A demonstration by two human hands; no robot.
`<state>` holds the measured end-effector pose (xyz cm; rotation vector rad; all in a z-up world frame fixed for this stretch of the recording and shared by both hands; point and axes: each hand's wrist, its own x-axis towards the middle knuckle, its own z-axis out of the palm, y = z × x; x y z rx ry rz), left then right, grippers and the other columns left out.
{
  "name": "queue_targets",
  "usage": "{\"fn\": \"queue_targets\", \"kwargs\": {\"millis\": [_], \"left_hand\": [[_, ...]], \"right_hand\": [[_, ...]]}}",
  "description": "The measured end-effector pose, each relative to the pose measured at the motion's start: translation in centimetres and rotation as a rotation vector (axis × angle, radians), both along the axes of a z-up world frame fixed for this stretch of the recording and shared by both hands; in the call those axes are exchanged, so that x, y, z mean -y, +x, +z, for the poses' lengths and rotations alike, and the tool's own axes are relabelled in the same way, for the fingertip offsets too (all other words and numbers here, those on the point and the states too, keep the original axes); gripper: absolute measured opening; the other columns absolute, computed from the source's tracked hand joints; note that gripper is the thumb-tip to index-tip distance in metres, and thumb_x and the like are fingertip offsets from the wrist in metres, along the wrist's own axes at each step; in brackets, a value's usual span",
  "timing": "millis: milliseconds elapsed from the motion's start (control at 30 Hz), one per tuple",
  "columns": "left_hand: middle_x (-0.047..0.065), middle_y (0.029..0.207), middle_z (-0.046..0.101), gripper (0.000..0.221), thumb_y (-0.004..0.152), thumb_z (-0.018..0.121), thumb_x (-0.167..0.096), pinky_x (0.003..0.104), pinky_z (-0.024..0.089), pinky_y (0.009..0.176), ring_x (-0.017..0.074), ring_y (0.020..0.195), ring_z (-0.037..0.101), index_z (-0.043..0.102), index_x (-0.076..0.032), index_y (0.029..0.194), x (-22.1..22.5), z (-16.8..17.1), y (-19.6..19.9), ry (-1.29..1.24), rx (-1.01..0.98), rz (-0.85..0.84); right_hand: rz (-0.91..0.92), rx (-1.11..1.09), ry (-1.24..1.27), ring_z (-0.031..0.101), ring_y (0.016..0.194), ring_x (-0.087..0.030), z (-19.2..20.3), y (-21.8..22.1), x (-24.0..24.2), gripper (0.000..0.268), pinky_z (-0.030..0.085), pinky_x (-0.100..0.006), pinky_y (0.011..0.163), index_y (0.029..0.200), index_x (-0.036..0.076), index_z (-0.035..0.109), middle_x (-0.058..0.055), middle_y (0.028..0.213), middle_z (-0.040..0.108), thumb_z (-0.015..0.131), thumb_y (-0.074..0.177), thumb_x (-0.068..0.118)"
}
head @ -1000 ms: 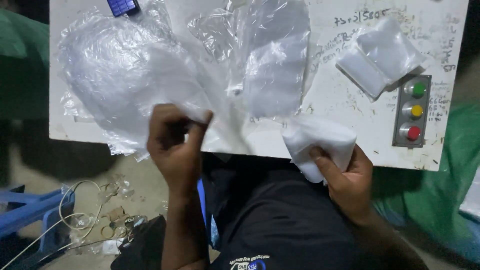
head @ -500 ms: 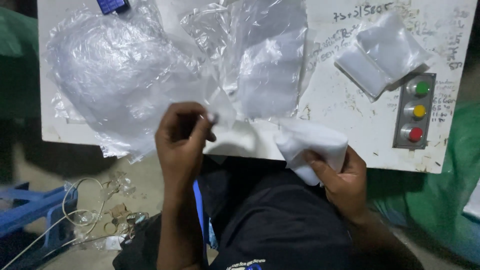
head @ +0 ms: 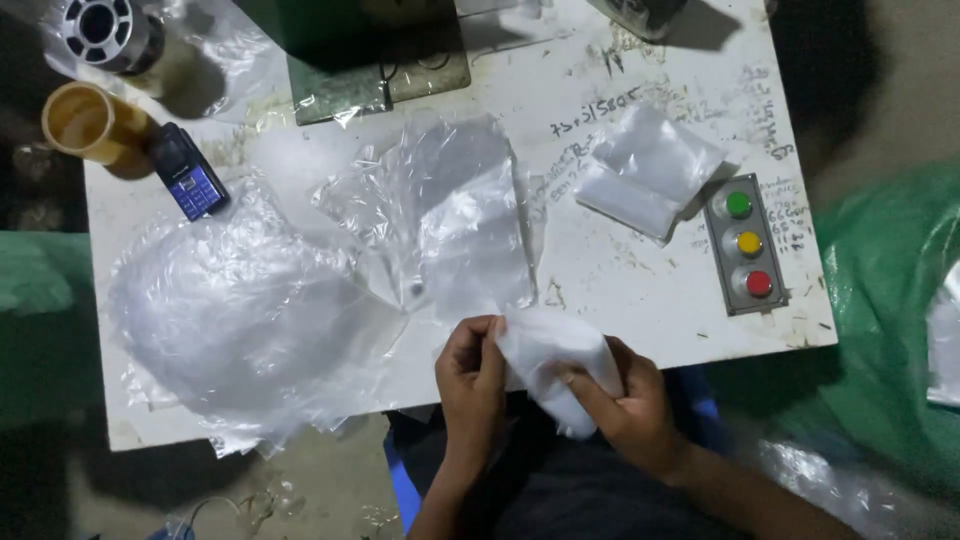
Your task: Folding and organizing small plastic bags on a factory workbench.
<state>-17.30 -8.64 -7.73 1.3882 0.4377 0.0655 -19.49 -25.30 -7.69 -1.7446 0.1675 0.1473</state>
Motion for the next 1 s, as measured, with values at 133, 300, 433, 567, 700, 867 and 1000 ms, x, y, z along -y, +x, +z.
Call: {"fn": "queue_targets", "kwargs": {"millis": [133,300,433,567,700,867,1000], "left_hand": [[0.001,0.077,0.058,0.021,0.102,0.061,-0.017,0.026,0.046,0.068,0.0094,0.074,0.054,0.058,-0.008,0.084,1.7,-1.7,-1.0,-0.047,0.172,0.165],[0.003,0.079,0.059,0.01,0.097,0.073,-0.023,0.035,0.047,0.063,0.0187,0.066,0.057,0.07,-0.016,0.091,2.0,-0.6,1.3,1.286,0.668,0.131],[0.011,0.088,0.063,0.012,0.101,0.066,-0.016,0.039,0.049,0.068,0.027,0.073,0.063,0.065,-0.004,0.096,1.2,-1.1,1.1,1.116,0.948,-0.094],[0.007,0.077,0.056,0.011,0.104,0.064,-0.015,0.038,0.042,0.059,0.0232,0.064,0.051,0.069,-0.005,0.101,1.8,-1.0,1.5,1.277,1.027,-0.247],[0.001,0.066,0.045,0.011,0.101,0.073,-0.017,0.035,0.039,0.054,0.0181,0.057,0.044,0.072,-0.007,0.1,2.2,-1.2,2.0,1.327,1.079,-0.264],[0.003,0.072,0.06,0.013,0.102,0.062,-0.017,0.036,0.045,0.058,0.0208,0.059,0.054,0.071,-0.008,0.098,2.6,-1.2,3.3,1.097,0.702,-0.103],[0.005,0.079,0.069,0.007,0.097,0.067,-0.013,0.035,0.05,0.059,0.0239,0.062,0.061,0.07,-0.006,0.098,3.3,-0.5,3.2,0.939,0.755,-0.052]], "right_hand": [[0.525,0.48,-0.463,0.067,0.125,-0.027,-2.5,1.0,-0.4,0.051,0.054,-0.036,0.099,0.132,0.009,0.064,-0.012,0.134,0.069,0.07,0.081,0.005],[0.839,-0.021,-0.605,0.067,0.107,-0.029,4.0,4.9,0.7,0.042,0.059,-0.047,0.078,0.13,0.018,0.058,-0.005,0.136,0.048,0.07,0.09,0.018],[0.573,0.19,-0.594,0.068,0.093,-0.031,0.6,4.7,2.1,0.04,0.054,-0.045,0.073,0.118,0.015,0.064,-0.006,0.114,0.06,0.067,0.079,0.01],[0.349,-0.054,-0.441,0.075,0.104,-0.017,0.0,5.0,2.7,0.044,0.055,-0.031,0.083,0.12,0.024,0.062,-0.001,0.105,0.078,0.064,0.079,0.007],[0.241,-0.254,-0.335,0.082,0.092,-0.011,0.6,5.7,3.2,0.035,0.055,-0.027,0.077,0.109,0.023,0.068,0.001,0.093,0.086,0.068,0.077,0.01],[-0.078,-0.637,0.435,0.069,0.099,-0.035,4.6,7.0,2.9,0.067,0.057,-0.042,0.079,0.137,0.008,0.056,-0.022,0.116,0.069,0.076,0.073,0.012],[0.404,0.083,0.092,0.071,0.096,-0.015,2.8,4.9,3.7,0.037,0.057,-0.028,0.08,0.127,0.004,0.065,-0.007,0.114,0.069,0.059,0.091,0.011]]}}
